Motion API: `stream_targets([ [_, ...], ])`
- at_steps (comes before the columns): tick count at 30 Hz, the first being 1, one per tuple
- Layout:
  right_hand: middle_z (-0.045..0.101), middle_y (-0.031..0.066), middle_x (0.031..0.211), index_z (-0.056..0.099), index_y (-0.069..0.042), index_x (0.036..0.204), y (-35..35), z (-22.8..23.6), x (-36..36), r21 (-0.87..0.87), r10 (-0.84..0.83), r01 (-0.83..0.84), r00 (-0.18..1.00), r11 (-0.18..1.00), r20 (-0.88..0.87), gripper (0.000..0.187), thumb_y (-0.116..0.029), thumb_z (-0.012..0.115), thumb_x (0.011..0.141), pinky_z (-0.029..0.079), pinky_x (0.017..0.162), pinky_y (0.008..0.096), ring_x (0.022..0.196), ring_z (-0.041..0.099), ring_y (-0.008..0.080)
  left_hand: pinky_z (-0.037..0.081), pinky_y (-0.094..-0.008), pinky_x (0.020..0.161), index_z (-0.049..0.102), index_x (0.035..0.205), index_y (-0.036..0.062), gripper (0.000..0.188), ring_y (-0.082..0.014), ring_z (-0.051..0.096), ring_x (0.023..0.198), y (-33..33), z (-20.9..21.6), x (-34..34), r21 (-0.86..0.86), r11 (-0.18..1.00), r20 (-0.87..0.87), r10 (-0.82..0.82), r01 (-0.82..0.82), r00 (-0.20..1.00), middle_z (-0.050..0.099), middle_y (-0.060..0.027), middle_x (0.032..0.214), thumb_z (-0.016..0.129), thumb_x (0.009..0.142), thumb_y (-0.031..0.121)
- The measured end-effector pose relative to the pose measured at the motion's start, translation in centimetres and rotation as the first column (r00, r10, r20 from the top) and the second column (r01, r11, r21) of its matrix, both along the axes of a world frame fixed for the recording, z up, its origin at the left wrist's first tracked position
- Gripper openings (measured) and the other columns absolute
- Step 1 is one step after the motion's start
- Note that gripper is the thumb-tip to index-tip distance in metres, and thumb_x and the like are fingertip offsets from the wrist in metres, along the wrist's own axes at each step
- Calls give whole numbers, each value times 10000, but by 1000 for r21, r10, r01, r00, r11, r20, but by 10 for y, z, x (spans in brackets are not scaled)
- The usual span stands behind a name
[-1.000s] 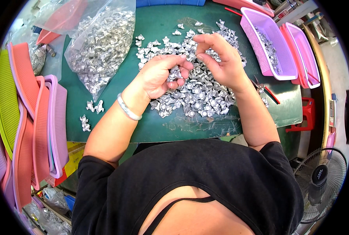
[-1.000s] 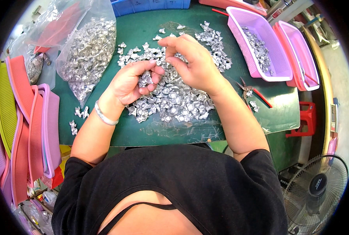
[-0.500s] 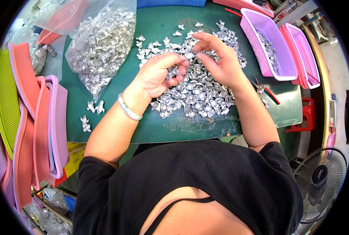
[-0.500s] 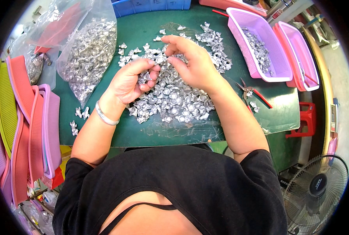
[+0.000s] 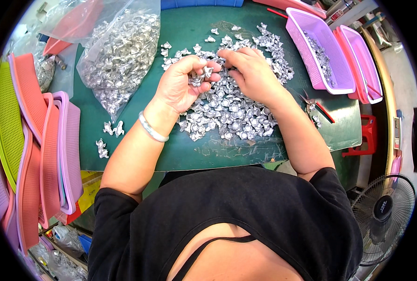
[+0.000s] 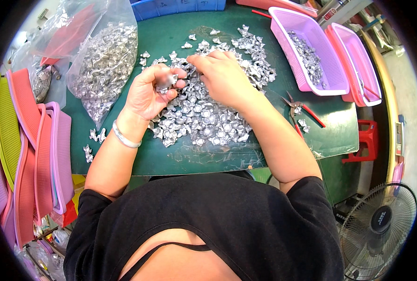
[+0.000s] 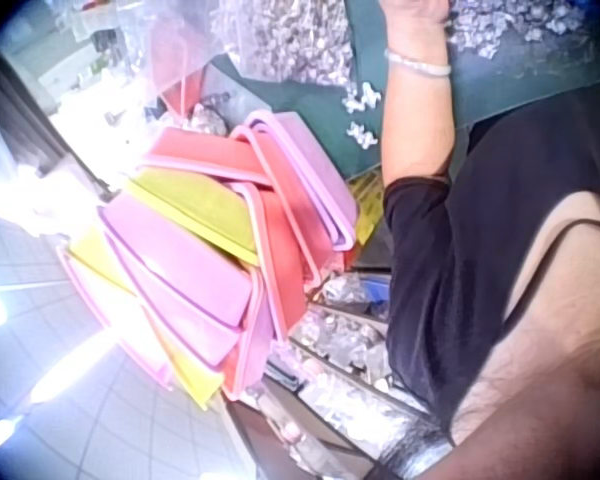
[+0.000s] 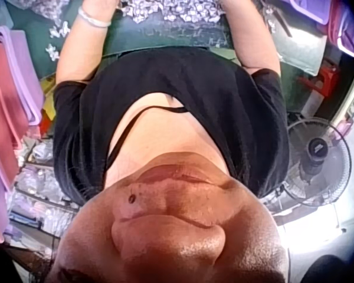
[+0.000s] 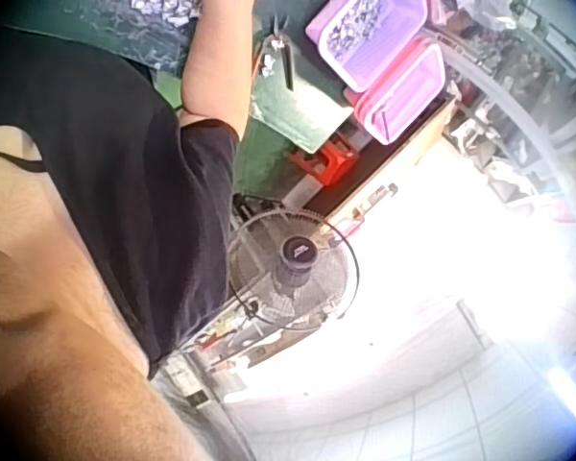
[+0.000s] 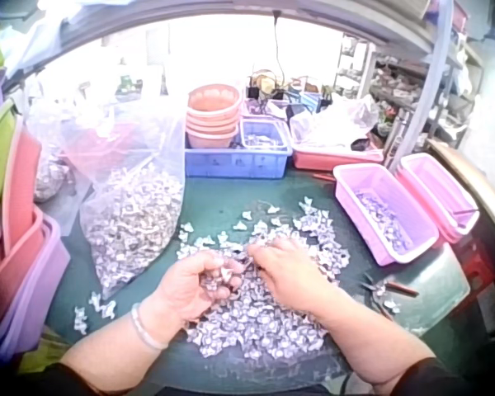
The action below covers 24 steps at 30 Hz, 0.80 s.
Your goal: The person repeatedly picks up small silver metal pieces from a green work surface and joins them by hand. They place the assembled pieces into a clear plastic bag and occasionally shift the pile of parts on the table.
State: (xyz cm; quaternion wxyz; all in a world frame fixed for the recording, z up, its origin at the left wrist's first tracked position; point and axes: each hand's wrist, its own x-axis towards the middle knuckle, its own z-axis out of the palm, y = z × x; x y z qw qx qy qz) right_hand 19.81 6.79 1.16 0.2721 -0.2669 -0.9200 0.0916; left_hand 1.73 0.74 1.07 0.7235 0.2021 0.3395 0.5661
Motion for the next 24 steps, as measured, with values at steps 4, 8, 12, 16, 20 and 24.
stream_targets([
  [4,601,85,813,536,-53,1042,-1,0,-2,-3,-26,26,1000,1000,16,312,-27,539,731,354,782,360,838,526,257,451,-233,475,526,805,38,69,-204,574,653,2,-5,-1,-9,1000,20,3,-3,1000,579,-115,781,518,786,103],
  [8,596,87,781,534,-42,1035,0,4,-2,4,-53,54,997,999,-57,303,-19,538,733,373,767,371,809,529,272,402,-198,439,547,877,11,124,-168,532,622,1,1,1,-42,999,-28,-10,9,1000,554,-87,731,530,789,97],
  [12,587,67,728,512,-6,1071,3,5,4,-274,-109,15,938,962,-330,355,0,551,718,455,684,309,729,579,199,359,-167,416,562,941,25,177,-123,519,587,-1,1,7,-30,999,-202,-47,42,978,557,-44,708,552,808,143],
  [16,553,-8,758,474,10,1129,-2,9,3,-493,-153,-82,895,866,-418,375,3,558,764,410,745,219,736,505,65,314,-151,396,575,914,43,181,-90,494,542,-5,8,14,-46,993,-336,-122,113,934,550,-12,674,575,818,196],
  [20,552,-15,764,458,20,1148,-11,15,-2,-523,-170,-91,887,847,-429,392,-1,561,771,406,743,213,740,499,57,340,-172,437,579,851,56,165,-78,487,572,-10,8,18,-17,983,-379,-176,183,909,547,-12,683,608,802,211],
  [24,558,-2,793,439,23,1178,-9,13,-1,-547,-161,-129,879,827,-450,404,-2,548,790,403,753,210,762,506,62,362,-192,463,580,849,56,143,-74,486,597,-8,3,17,-13,988,-344,-147,152,927,545,-8,687,569,827,197],
])
